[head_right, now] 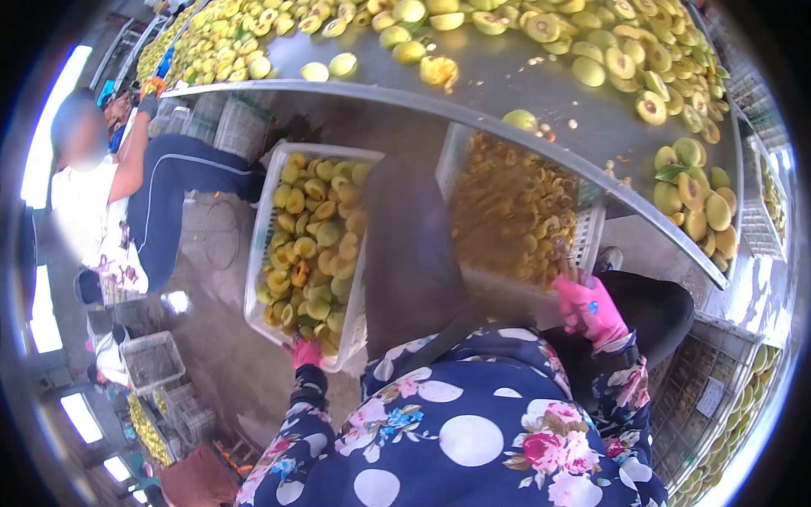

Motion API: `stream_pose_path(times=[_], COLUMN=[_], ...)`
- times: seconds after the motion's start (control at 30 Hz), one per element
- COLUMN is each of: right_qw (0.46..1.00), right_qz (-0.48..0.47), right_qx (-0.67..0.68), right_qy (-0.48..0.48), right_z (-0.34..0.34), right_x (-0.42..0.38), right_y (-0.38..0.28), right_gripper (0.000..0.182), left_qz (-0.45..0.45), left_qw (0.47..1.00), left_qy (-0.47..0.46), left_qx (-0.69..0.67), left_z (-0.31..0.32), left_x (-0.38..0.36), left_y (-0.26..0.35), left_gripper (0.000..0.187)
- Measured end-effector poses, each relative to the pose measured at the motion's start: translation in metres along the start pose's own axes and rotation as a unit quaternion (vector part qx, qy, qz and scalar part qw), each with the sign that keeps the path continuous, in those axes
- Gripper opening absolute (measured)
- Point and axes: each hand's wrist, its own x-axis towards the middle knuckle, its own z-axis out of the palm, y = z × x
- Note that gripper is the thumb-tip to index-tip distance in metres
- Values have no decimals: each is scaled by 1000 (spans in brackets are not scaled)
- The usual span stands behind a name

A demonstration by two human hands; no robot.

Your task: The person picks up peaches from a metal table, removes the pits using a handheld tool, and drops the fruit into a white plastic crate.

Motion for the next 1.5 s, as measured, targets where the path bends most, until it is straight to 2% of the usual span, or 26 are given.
stream_pose_path(times=[0.07, 0.1, 0.13, 0.2, 0.27, 0.3, 0.33, 0.37, 0.4, 0.5, 0.53, 0.57, 0.6, 0.63, 0.67, 0.73, 0.8, 0.9, 1.0, 1.03, 1.07, 1.1, 1.13, 1.2, 1.33, 1.5], right_qw=[999, 999, 998, 994, 995, 995, 994, 991, 989, 981, 980, 979, 977, 972, 974, 976, 965, 977, 979, 978, 977, 977, 976, 973, 960, 961], right_qz=[15, 34, 35, 13, 15, 7, 0, -12, -11, -45, -46, -51, -56, -67, -58, -47, -42, -37, -39, -47, -58, -70, -83, -103, -179, -261], right_qx=[-31, -25, -28, 37, 15, 31, 47, 69, 93, 123, 133, 143, 152, 172, 173, 183, 224, 172, 156, 156, 151, 145, 138, 141, 143, -13], right_qy=[7, 1, -40, -104, -100, -98, -100, -117, -117, -144, -140, -139, -137, -146, -135, -110, -132, -116, -128, -131, -135, -140, -145, -154, -158, -86], right_z=[-5, -6, -19, -22, -21, -22, -24, -25, -25, -28, -29, -31, -33, -37, -39, -43, -47, -49, -48, -48, -49, -49, -49, -47, -46, -44], right_x=[-2, -4, 5, 2, 3, 6, 7, 7, 3, -4, -11, -11, -13, -17, -19, -22, -16, -17, -12, -14, -17, -21, -24, -27, -28, -34], right_y=[1, -2, 10, 9, 3, 5, 9, 10, 10, 19, 20, 25, 30, 31, 32, 28, 34, 27, 30, 30, 29, 27, 24, 17, 5, -34], right_gripper=[25, 25, 22, 22, 23, 23, 24, 24, 24, 19, 18, 19, 20, 22, 23, 24, 24, 25, 26, 26, 26, 26, 25, 25, 18, 25], left_qz=[64, 168, 221, 235, 157, 159, 213, 277, 406, 479, 575, 656, 643, 668, 692, 746, 705, 654, 682, 669, 608, 515, 398, 263, 138, 126], left_qw=[967, 948, 927, 965, 969, 944, 842, 856, 782, 684, 623, 615, 586, 558, 566, 587, 669, 749, 720, 704, 664, 592, 491, 308, 244, 243], left_qy=[-241, -265, -297, -116, -34, -48, -124, -103, -52, -205, -203, -143, -233, -230, -210, -31, 104, 57, 0, -112, -285, -444, -578, -728, -746, -701], left_qx=[-44, 51, 58, 21, -187, -284, -479, -424, -471, -510, -489, -414, -434, -436, -396, -313, -211, -86, -127, -210, -329, -433, -516, -553, -603, -659], left_z=[-32, -55, -44, -44, -168, -189, -231, -286, -315, -383, -384, -399, -407, -401, -387, -377, -372, -370, -372, -374, -379, -383, -386, -391, -388, -368], left_x=[30, 43, 75, 130, 127, 154, 158, 141, 134, 103, 100, 75, 47, 30, 25, -7, -34, -55, -48, -43, -42, -39, -39, -43, -66, -91], left_y=[-14, -8, -21, -15, 78, 109, 152, 204, 252, 386, 431, 471, 506, 545, 586, 641, 671, 684, 683, 677, 666, 654, 640, 601, 532, 486], left_gripper=[50, 43, 37, 30, 26, 23, 25, 27, 29, 30, 32, 35, 35, 30, 33, 39, 42, 44, 45, 44, 44, 43, 43, 44, 46, 45])
